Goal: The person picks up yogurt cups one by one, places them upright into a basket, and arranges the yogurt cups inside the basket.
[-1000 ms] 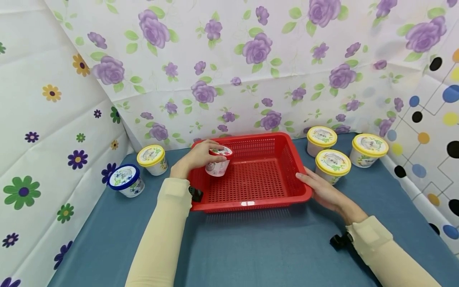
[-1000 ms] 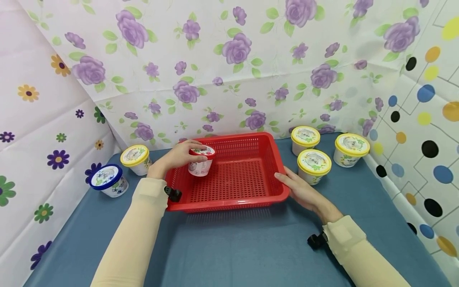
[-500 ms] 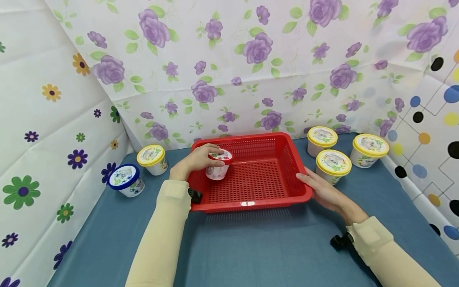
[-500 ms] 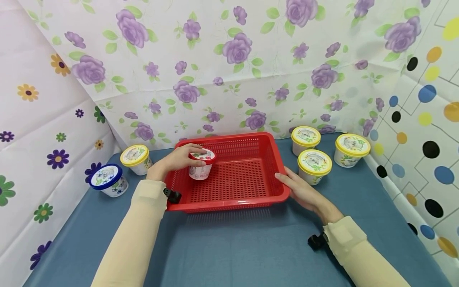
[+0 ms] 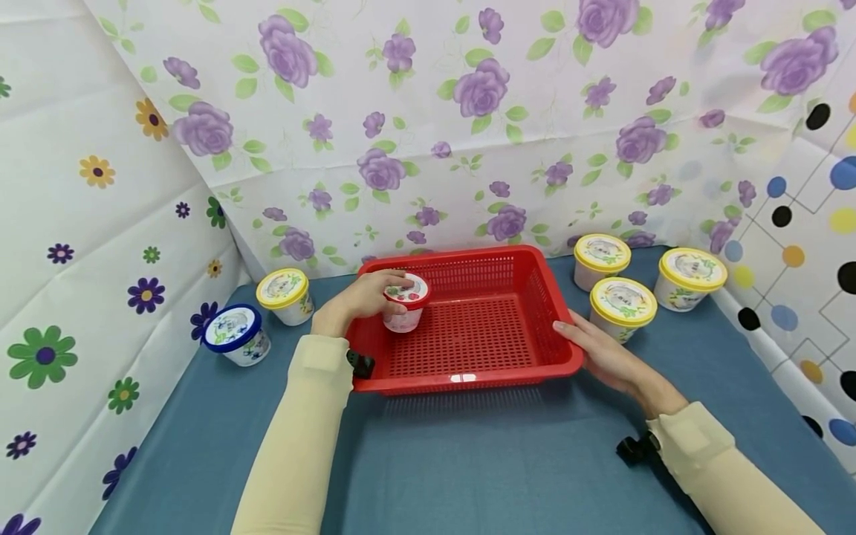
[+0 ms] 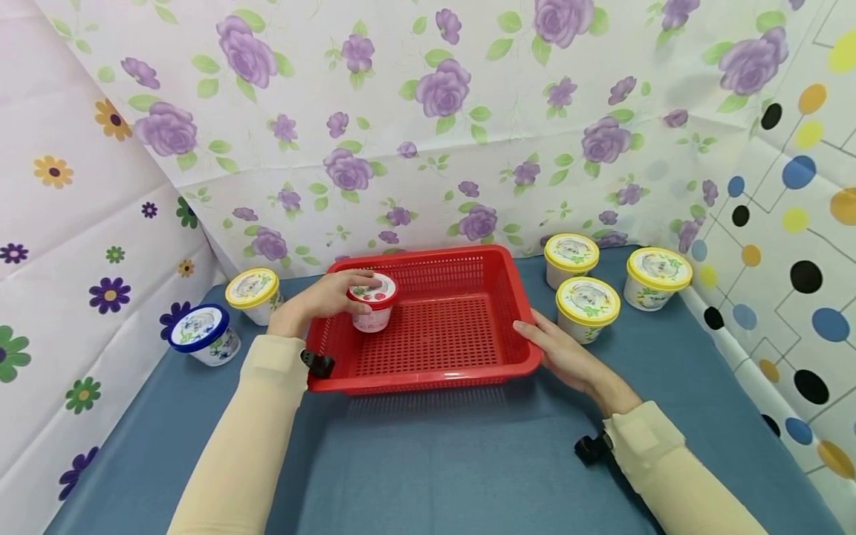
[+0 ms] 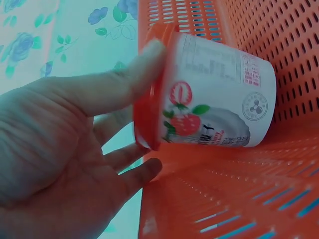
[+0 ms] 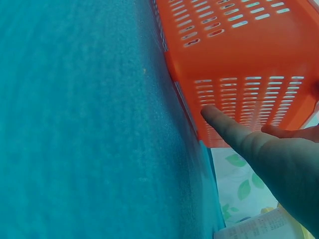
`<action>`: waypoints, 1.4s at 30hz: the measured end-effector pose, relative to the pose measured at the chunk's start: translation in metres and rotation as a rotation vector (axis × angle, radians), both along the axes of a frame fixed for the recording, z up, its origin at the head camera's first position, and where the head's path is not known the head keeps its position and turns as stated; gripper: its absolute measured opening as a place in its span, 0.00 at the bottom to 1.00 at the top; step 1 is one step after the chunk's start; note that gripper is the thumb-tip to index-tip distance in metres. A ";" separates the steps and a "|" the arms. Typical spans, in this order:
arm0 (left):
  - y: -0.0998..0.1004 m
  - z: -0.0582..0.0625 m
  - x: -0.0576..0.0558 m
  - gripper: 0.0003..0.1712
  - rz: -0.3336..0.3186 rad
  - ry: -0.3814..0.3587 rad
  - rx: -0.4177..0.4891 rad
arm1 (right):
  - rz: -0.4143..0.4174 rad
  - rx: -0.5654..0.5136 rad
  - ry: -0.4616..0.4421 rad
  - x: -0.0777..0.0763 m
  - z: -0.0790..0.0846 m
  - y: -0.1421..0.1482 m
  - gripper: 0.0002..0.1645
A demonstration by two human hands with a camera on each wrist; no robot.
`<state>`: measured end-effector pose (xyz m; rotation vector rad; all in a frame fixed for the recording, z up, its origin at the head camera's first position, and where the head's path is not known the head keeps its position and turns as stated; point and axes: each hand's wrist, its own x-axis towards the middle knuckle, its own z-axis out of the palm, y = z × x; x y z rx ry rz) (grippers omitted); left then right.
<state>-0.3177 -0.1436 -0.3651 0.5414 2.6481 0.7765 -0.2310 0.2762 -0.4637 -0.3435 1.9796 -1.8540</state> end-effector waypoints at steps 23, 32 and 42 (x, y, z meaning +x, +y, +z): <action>0.001 0.001 -0.001 0.35 0.051 0.025 -0.071 | -0.005 -0.005 0.007 0.000 -0.002 0.001 0.40; 0.000 0.003 0.000 0.32 0.045 0.024 -0.046 | -0.001 -0.002 0.003 0.000 -0.001 0.001 0.40; 0.000 0.001 -0.001 0.33 0.032 0.067 -0.066 | -0.002 -0.005 0.003 0.000 -0.001 0.001 0.40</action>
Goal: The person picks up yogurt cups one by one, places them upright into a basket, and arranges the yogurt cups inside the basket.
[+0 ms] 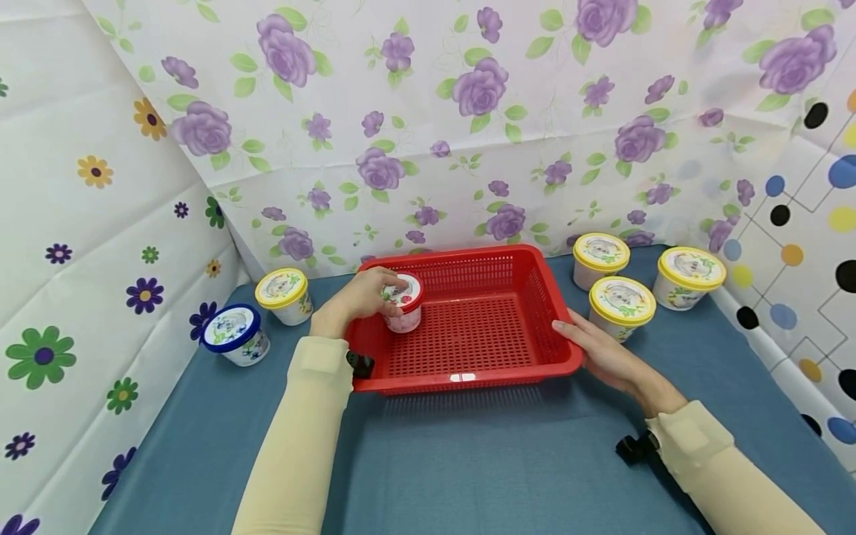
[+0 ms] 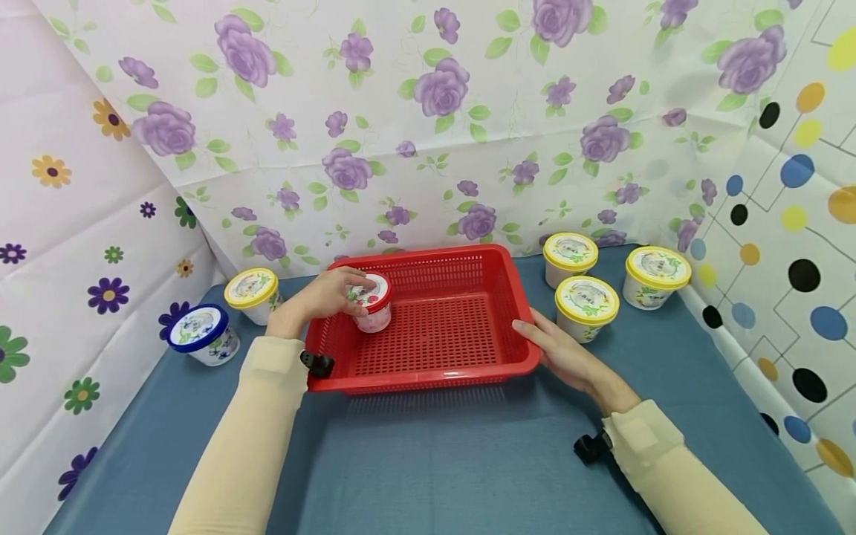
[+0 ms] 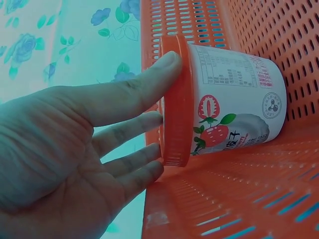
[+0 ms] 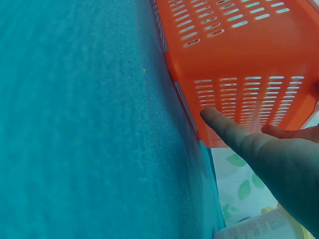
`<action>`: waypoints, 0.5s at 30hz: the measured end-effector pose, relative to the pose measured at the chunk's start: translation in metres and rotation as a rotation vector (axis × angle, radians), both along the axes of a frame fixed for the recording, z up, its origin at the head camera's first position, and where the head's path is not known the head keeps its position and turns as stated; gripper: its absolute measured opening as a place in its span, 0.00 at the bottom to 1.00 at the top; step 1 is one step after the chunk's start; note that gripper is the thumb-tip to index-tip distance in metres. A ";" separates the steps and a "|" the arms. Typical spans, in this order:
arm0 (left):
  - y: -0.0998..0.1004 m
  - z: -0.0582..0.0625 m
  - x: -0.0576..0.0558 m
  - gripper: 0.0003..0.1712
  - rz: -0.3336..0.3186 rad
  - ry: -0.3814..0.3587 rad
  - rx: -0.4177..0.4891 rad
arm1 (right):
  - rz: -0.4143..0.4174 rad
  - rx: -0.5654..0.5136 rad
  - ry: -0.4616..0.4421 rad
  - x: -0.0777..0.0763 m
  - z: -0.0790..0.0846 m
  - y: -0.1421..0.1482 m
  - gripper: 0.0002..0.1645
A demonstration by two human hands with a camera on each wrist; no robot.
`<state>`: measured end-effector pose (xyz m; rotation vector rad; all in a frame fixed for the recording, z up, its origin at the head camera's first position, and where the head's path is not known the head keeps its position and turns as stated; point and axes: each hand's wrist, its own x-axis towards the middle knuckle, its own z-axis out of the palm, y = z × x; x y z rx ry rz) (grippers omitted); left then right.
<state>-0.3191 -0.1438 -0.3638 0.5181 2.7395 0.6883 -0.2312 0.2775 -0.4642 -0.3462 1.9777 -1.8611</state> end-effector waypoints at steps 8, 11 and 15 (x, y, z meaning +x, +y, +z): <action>0.002 0.001 0.000 0.33 -0.012 0.009 -0.028 | -0.001 0.001 -0.008 0.001 0.001 0.000 0.41; 0.003 0.003 0.002 0.33 -0.022 0.018 -0.037 | -0.003 -0.002 -0.011 0.000 0.001 0.000 0.41; 0.003 0.005 0.003 0.33 -0.022 0.026 -0.028 | -0.002 -0.005 -0.014 0.000 0.001 -0.001 0.41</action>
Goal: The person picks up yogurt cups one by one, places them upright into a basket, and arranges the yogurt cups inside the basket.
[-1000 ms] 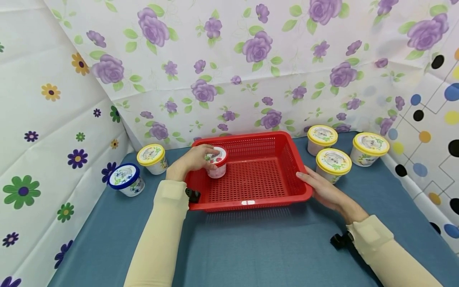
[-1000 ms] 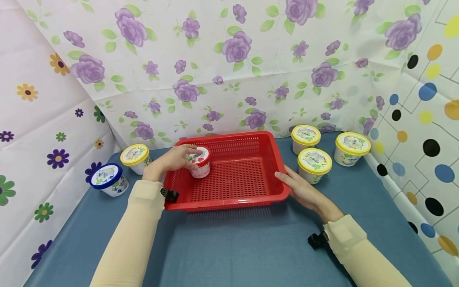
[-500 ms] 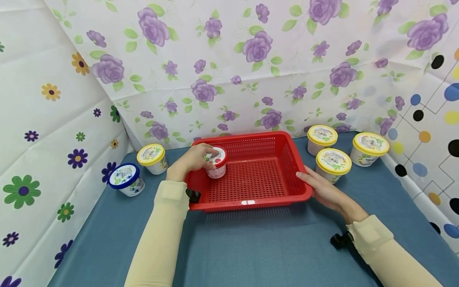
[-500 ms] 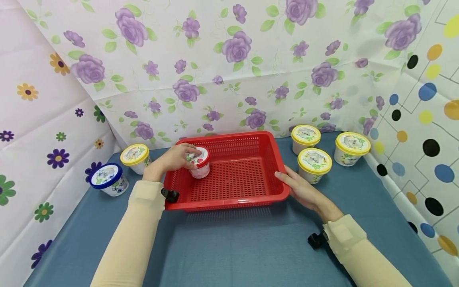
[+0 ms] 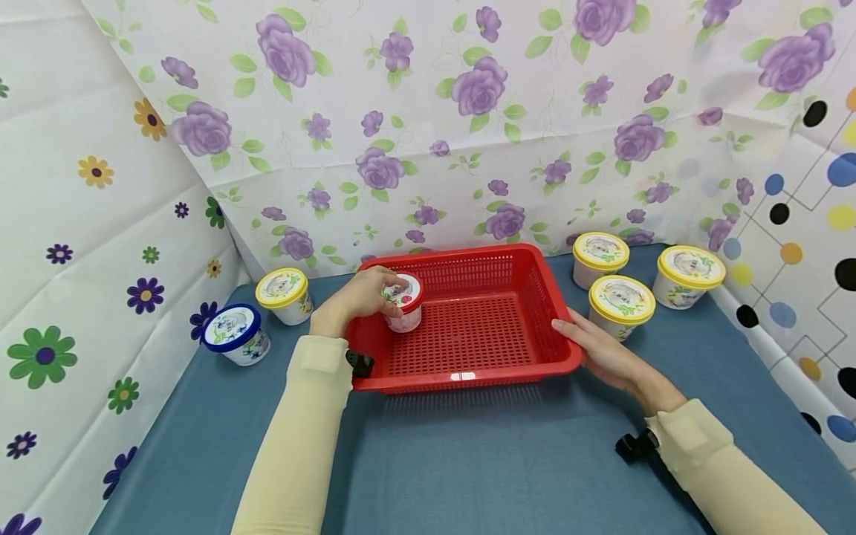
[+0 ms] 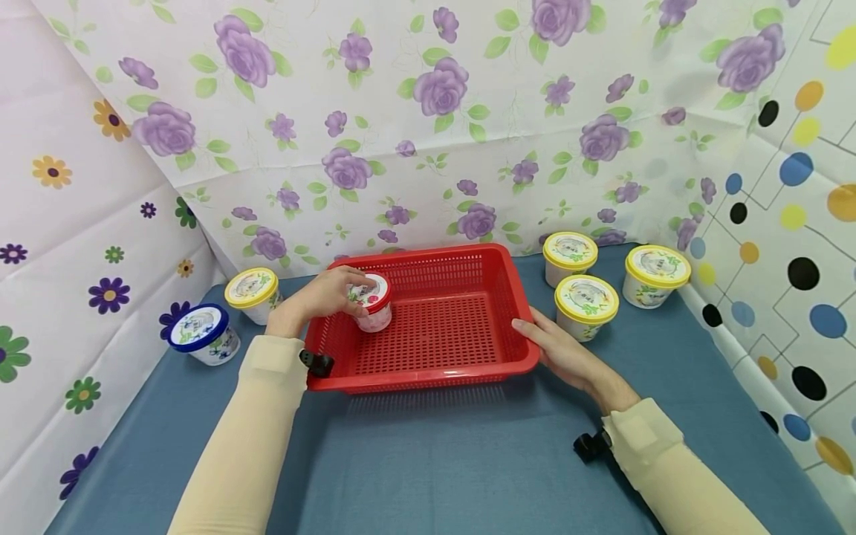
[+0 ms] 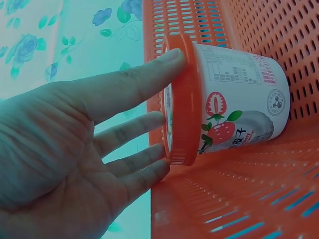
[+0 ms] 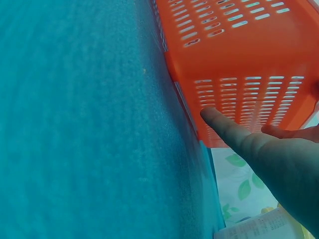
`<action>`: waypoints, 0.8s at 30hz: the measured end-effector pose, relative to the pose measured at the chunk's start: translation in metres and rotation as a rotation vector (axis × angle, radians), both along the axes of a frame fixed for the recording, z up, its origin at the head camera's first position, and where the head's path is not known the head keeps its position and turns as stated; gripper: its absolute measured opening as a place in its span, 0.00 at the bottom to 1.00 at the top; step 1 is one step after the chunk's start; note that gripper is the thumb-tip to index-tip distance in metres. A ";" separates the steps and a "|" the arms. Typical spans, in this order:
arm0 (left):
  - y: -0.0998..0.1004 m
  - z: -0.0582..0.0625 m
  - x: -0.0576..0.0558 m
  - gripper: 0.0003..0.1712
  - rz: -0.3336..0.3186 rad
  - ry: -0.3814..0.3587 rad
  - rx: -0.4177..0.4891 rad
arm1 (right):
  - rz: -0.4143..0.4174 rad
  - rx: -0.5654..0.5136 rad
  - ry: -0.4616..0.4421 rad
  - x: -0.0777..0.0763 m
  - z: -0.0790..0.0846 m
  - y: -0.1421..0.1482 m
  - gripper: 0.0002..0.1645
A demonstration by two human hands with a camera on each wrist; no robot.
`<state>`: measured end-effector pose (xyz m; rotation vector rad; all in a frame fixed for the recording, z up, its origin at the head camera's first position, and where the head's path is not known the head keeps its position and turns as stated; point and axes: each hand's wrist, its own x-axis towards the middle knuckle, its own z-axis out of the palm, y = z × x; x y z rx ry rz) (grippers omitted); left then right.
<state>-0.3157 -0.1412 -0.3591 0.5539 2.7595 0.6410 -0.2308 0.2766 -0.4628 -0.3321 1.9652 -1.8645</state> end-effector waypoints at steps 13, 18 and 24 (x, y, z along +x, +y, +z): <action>-0.008 0.008 0.009 0.25 -0.046 0.035 0.125 | 0.010 -0.012 0.002 0.002 -0.002 -0.001 0.41; -0.011 0.012 0.016 0.24 -0.046 0.065 0.151 | 0.007 -0.008 -0.001 0.002 -0.003 -0.002 0.40; -0.015 0.018 0.018 0.25 -0.065 0.096 0.208 | -0.008 0.002 -0.008 0.000 -0.002 0.000 0.40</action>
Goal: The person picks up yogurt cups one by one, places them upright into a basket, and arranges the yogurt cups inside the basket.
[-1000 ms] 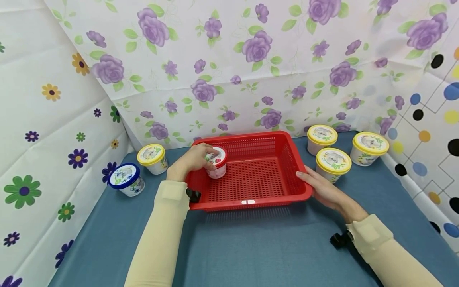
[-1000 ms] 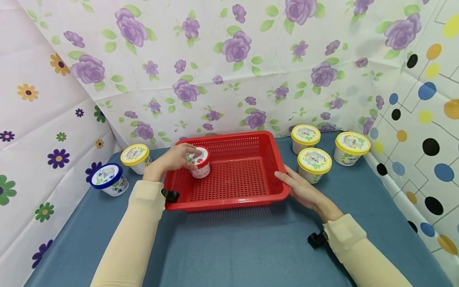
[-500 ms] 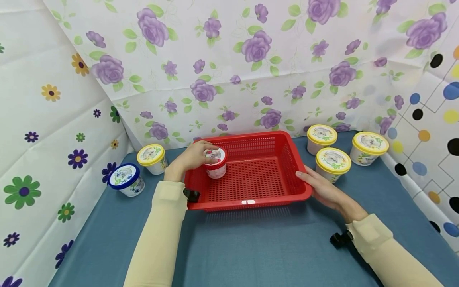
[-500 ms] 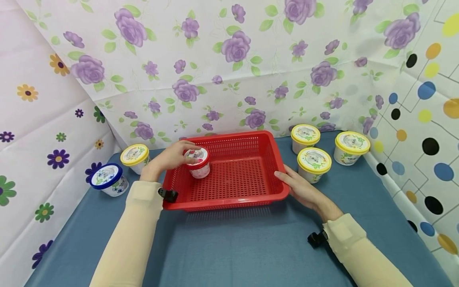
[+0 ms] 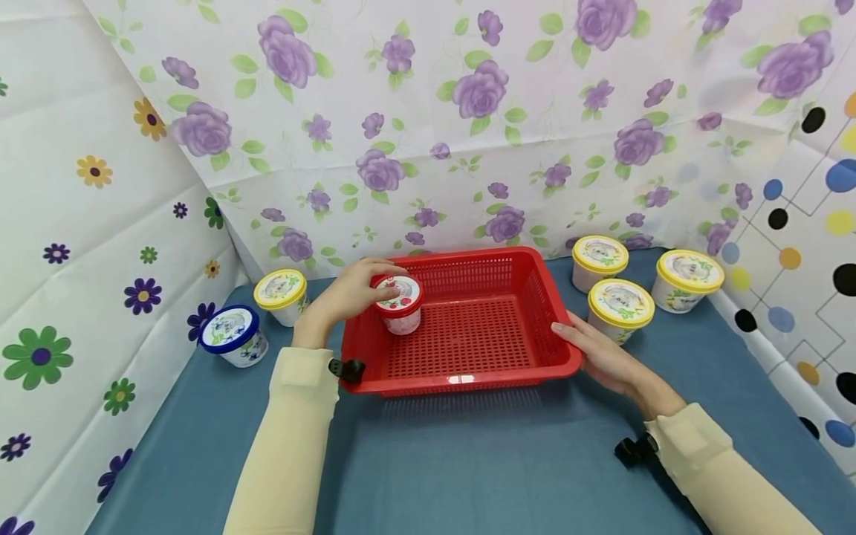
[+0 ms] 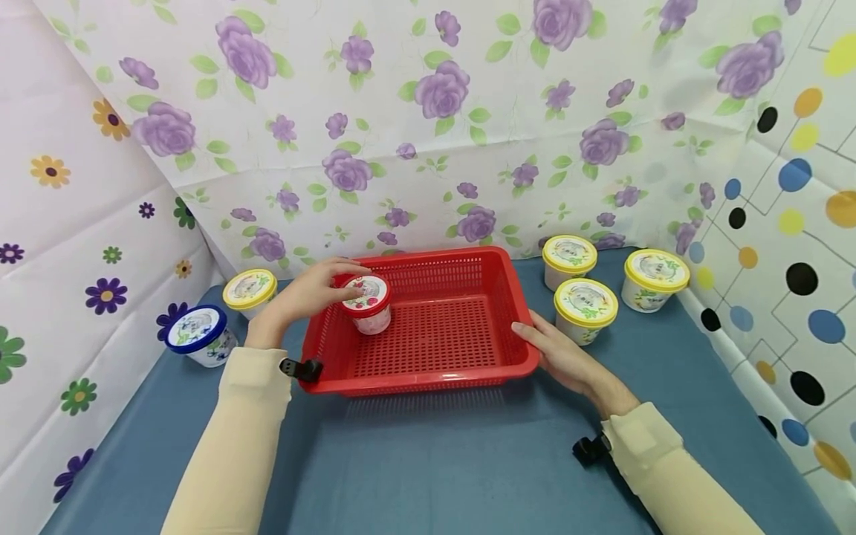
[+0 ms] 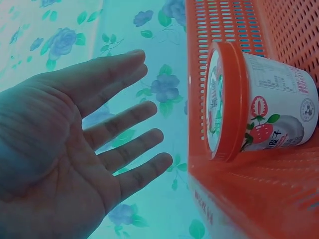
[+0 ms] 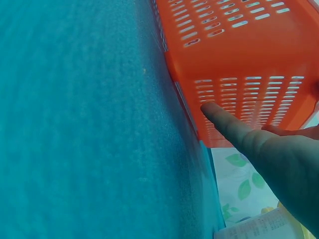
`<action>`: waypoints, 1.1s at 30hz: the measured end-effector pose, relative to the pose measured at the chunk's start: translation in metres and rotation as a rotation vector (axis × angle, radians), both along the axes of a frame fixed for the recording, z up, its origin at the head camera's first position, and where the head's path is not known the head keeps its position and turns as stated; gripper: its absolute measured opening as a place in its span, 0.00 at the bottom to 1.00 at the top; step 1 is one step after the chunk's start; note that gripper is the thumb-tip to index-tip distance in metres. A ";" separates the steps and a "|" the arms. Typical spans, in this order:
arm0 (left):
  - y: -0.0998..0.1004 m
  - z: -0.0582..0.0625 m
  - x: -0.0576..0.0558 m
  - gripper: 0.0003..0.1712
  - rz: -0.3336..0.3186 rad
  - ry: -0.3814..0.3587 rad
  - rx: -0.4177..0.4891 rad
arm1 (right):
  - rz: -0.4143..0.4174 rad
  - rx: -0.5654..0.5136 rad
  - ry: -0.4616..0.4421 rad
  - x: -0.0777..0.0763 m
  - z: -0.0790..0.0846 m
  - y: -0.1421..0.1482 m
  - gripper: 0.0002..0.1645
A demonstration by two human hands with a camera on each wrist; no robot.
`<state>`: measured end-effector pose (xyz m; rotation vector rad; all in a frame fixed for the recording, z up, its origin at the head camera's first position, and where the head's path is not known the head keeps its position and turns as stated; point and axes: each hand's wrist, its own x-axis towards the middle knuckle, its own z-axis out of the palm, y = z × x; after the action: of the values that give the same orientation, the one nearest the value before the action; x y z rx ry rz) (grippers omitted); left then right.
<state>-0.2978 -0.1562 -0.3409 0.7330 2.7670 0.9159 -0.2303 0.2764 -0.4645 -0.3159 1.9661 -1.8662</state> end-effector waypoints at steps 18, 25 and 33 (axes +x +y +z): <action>-0.021 0.006 0.009 0.25 0.080 0.003 0.112 | 0.013 -0.002 0.006 -0.001 0.001 -0.001 0.40; -0.023 0.004 0.010 0.26 0.073 0.010 0.112 | 0.009 -0.004 0.002 0.000 0.002 0.000 0.40; -0.024 0.004 0.011 0.26 0.075 0.012 0.112 | 0.011 -0.004 0.002 0.000 0.002 0.001 0.40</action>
<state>-0.2870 -0.1799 -0.3373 0.6568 2.7896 1.0921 -0.2306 0.2770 -0.4626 -0.3291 1.9587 -1.8642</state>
